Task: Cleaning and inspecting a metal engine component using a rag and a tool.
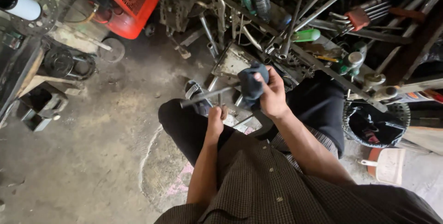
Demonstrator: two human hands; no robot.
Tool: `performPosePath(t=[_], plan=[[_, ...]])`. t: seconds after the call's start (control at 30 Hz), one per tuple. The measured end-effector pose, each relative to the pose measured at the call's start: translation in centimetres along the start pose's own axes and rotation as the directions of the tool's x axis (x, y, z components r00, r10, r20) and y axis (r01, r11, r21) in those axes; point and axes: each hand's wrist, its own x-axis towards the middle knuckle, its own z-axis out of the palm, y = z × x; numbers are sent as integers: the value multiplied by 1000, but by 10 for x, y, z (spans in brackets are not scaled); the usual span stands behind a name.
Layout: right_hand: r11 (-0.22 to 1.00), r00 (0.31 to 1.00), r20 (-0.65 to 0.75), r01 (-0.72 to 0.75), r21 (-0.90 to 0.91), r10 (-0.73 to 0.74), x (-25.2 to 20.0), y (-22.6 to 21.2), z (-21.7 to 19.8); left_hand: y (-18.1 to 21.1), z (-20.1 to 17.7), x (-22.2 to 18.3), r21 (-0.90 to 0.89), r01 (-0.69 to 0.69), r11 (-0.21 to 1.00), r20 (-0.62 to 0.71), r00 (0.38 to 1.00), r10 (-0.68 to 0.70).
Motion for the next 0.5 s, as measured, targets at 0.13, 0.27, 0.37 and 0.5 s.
performPosePath(t=[0.13, 0.27, 0.37, 0.5], plan=[[484, 882, 226, -424, 766, 413, -5, -8, -1, -18, -1, -6, -44, 74, 996, 27, 997, -73], [269, 802, 182, -390, 880, 569, -8, 16, 0, -19, 8, 11, -596, 300, 745, 39, 938, -345], [515, 773, 64, -478, 712, 631, -14, 20, 14, -25, -7, 9, -689, 211, 694, 138, 977, -160], [569, 786, 96, -520, 637, 610, 5, 13, 31, -28, -13, 20, -498, 87, 863, 166, 986, -4]])
